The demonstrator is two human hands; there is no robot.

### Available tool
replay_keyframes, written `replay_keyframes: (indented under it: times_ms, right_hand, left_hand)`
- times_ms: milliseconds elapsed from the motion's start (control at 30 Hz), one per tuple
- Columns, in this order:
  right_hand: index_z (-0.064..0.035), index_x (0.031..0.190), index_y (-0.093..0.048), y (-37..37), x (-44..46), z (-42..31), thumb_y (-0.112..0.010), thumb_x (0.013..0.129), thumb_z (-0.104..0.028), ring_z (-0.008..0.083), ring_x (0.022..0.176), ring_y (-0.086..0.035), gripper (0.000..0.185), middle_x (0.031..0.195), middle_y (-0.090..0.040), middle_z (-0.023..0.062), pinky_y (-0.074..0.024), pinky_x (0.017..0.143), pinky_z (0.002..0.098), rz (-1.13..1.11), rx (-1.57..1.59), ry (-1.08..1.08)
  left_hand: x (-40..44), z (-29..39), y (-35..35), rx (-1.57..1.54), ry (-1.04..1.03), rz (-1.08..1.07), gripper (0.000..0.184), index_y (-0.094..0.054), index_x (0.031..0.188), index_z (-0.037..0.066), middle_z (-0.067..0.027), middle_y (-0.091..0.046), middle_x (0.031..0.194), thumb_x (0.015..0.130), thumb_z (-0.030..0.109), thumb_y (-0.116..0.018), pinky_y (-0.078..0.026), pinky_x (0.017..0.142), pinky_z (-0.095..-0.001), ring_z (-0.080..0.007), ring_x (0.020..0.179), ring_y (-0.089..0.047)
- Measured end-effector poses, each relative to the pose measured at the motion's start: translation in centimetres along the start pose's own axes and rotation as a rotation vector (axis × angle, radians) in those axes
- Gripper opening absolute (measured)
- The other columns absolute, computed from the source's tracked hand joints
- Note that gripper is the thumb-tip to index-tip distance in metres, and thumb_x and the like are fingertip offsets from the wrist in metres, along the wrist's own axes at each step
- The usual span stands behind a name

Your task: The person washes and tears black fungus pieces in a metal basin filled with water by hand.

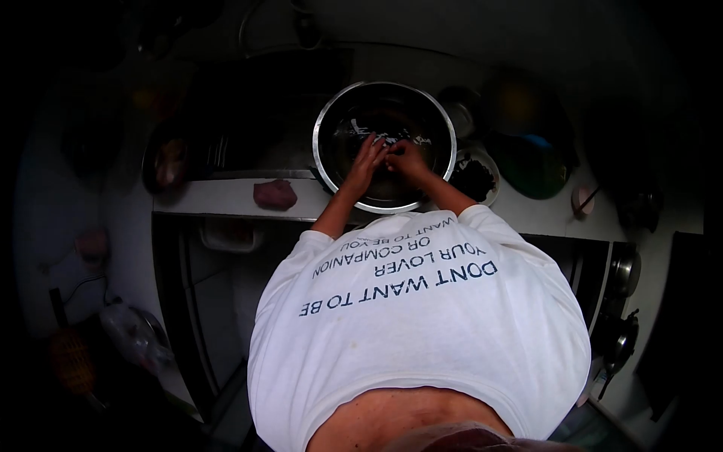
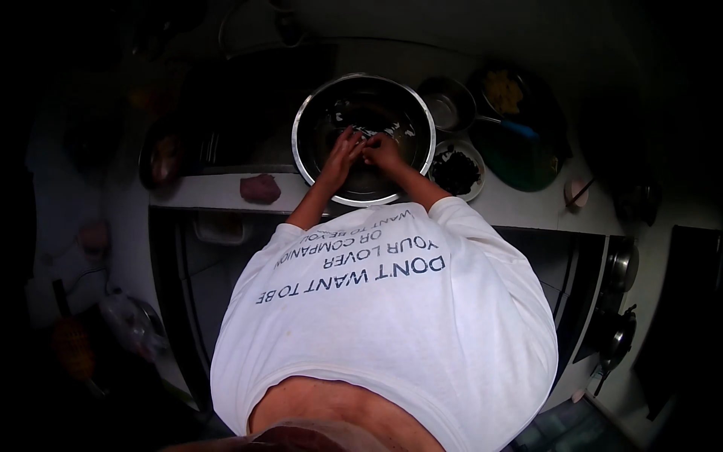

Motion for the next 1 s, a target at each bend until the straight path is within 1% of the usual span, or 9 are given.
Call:
replay_keyframes:
  times_ms: [133, 200, 333, 400, 467, 600, 733, 867, 1000]
  right_hand:
    - [-0.0035, 0.084, -0.050, 1.1, -0.6, -0.4, -0.059, 0.069, -0.007, 0.0123, 0.056, -0.053, 0.017, 0.070, -0.054, 0.0055, -0.0454, 0.050, 0.0248, 0.033, 0.118, -0.019]
    - [-0.0038, 0.082, -0.051, 2.3, -1.0, -1.3, -0.058, 0.069, -0.006, 0.0113, 0.054, -0.051, 0.015, 0.068, -0.054, 0.0050, -0.0428, 0.048, 0.0229, 0.052, 0.145, -0.002]
    - [-0.0047, 0.078, -0.055, 7.5, -3.8, -5.8, -0.055, 0.068, -0.005, 0.0098, 0.054, -0.050, 0.011, 0.065, -0.053, 0.0030, -0.0377, 0.048, 0.0204, 0.204, 0.038, 0.115]
    - [-0.0040, 0.080, -0.055, 11.2, -5.5, -6.8, -0.056, 0.068, -0.005, 0.0132, 0.058, -0.053, 0.012, 0.067, -0.056, 0.0056, -0.0410, 0.052, 0.0235, 0.330, -0.126, 0.130]
    - [-0.0036, 0.081, -0.054, 14.3, -7.9, -9.0, -0.056, 0.068, -0.008, 0.0191, 0.065, -0.057, 0.013, 0.072, -0.059, 0.0090, -0.0442, 0.060, 0.0285, 0.576, -0.573, 0.456]
    - [-0.0059, 0.088, -0.061, 17.6, -8.4, -4.8, -0.055, 0.073, -0.012, 0.0255, 0.076, -0.059, 0.018, 0.081, -0.061, 0.0114, -0.0445, 0.070, 0.0301, 0.442, -0.822, 0.189]
    - [-0.0026, 0.091, -0.061, 21.4, -9.2, -4.3, -0.049, 0.079, -0.010, 0.0177, 0.079, -0.059, 0.018, 0.084, -0.062, 0.0098, -0.0451, 0.070, 0.0278, 0.683, -0.376, 0.239]
    - [-0.0006, 0.102, -0.054, 18.5, -9.6, -7.0, -0.049, 0.081, -0.009, 0.0129, 0.077, -0.059, 0.023, 0.087, -0.061, 0.0078, -0.0456, 0.065, 0.0226, 0.466, 0.056, 0.227]
    - [-0.0018, 0.100, -0.054, 8.8, -9.7, -7.8, -0.056, 0.077, -0.011, 0.0111, 0.070, -0.058, 0.025, 0.083, -0.060, 0.0064, -0.0465, 0.058, 0.0229, 0.051, -0.084, 0.109]
  left_hand:
    - [0.1, 1.1, -0.5, -0.092, 0.016, -0.047, 0.056, -0.016, 0.130, 0.007, -0.0174, -0.026, 0.131, 0.088, 0.035, -0.039, -0.027, 0.097, -0.0379, -0.0300, 0.117, -0.035]
    - [-0.2, 1.7, -1.0, -0.467, 0.152, 0.032, 0.055, -0.018, 0.130, 0.007, -0.0174, -0.028, 0.130, 0.087, 0.034, -0.039, -0.028, 0.096, -0.0385, -0.0298, 0.117, -0.036]
    - [-0.2, 1.0, -0.1, -0.347, 0.220, 0.188, 0.045, -0.031, 0.122, 0.004, -0.0177, -0.040, 0.120, 0.084, 0.021, -0.049, -0.037, 0.090, -0.0400, -0.0305, 0.110, -0.043]
    - [-0.2, 0.0, 0.3, -0.398, 0.276, 0.241, 0.041, -0.036, 0.116, -0.001, -0.0184, -0.043, 0.115, 0.080, 0.011, -0.051, -0.040, 0.087, -0.0393, -0.0296, 0.106, -0.046]
    - [-0.2, -0.7, 0.4, -0.386, 0.328, 0.263, 0.041, -0.036, 0.114, -0.004, -0.0186, -0.044, 0.113, 0.078, 0.008, -0.051, -0.042, 0.085, -0.0372, -0.0277, 0.103, -0.049]
    - [0.1, -1.4, -0.2, -0.417, 0.373, 0.220, 0.039, -0.037, 0.112, -0.006, -0.0206, -0.044, 0.112, 0.078, 0.006, -0.051, -0.040, 0.088, -0.0389, -0.0304, 0.105, -0.047]
    - [0.8, -1.1, -2.1, -0.471, 0.384, 0.189, 0.034, -0.040, 0.108, -0.006, -0.0201, -0.049, 0.106, 0.078, 0.005, -0.050, -0.041, 0.088, -0.0379, -0.0297, 0.102, -0.049]
    - [1.2, -0.9, -4.5, -0.449, 0.432, 0.155, 0.031, -0.043, 0.105, -0.004, -0.0161, -0.052, 0.100, 0.077, 0.007, -0.051, -0.043, 0.083, -0.0350, -0.0266, 0.099, -0.051]
    - [1.6, 0.3, -7.8, -0.371, 0.403, 0.074, 0.032, -0.043, 0.107, -0.003, -0.0142, -0.052, 0.101, 0.079, 0.009, -0.050, -0.042, 0.084, -0.0335, -0.0233, 0.098, -0.051]
Point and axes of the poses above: each hand's wrist, its own x-axis towards the middle knuckle, its own y-axis out of the back of the hand, z = x × y, the point moved 7 cm from there along x, towards the middle knuckle
